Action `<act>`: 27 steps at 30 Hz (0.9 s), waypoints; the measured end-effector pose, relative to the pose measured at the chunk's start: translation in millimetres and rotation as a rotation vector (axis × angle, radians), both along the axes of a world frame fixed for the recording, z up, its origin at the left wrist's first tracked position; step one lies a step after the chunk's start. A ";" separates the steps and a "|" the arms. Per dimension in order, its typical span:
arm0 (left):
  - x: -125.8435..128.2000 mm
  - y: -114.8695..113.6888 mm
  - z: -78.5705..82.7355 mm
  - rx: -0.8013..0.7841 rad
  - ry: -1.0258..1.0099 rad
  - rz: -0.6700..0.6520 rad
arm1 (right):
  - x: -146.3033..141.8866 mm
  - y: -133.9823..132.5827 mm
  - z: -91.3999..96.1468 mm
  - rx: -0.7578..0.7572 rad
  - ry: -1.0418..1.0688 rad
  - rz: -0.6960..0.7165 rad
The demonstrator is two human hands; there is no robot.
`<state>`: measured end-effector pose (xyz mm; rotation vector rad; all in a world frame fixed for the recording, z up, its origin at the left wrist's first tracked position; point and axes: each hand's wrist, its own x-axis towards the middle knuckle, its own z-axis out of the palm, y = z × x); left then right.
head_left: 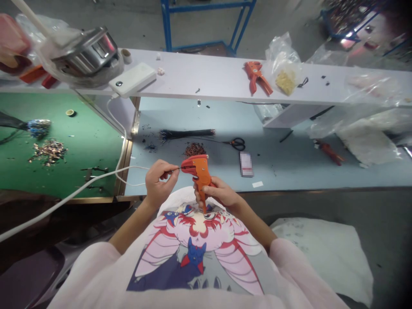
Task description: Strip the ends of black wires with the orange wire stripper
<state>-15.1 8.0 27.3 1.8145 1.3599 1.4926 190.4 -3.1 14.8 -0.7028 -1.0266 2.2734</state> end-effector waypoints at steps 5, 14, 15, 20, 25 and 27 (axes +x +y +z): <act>0.0 -0.1 -0.2 -0.007 -0.016 -0.009 | -0.1 0.1 -0.4 -0.002 0.012 0.009; -1.4 -1.2 -2.8 -0.041 -0.054 -0.040 | -0.2 0.2 -1.6 -0.010 0.002 0.004; -1.6 -1.3 -3.2 -0.043 -0.056 -0.043 | -0.5 0.4 -1.5 -0.001 -0.003 0.008; -1.6 -1.7 -4.2 -0.053 -0.036 -0.052 | -2.2 1.7 -2.5 0.070 -0.023 0.040; 0.0 -0.2 -7.1 -0.088 -0.012 -0.036 | -2.3 2.5 -8.9 0.126 -0.105 0.034; 1.1 1.4 -9.8 -0.121 -0.004 -0.033 | -1.9 3.7 -11.3 0.124 -0.117 0.033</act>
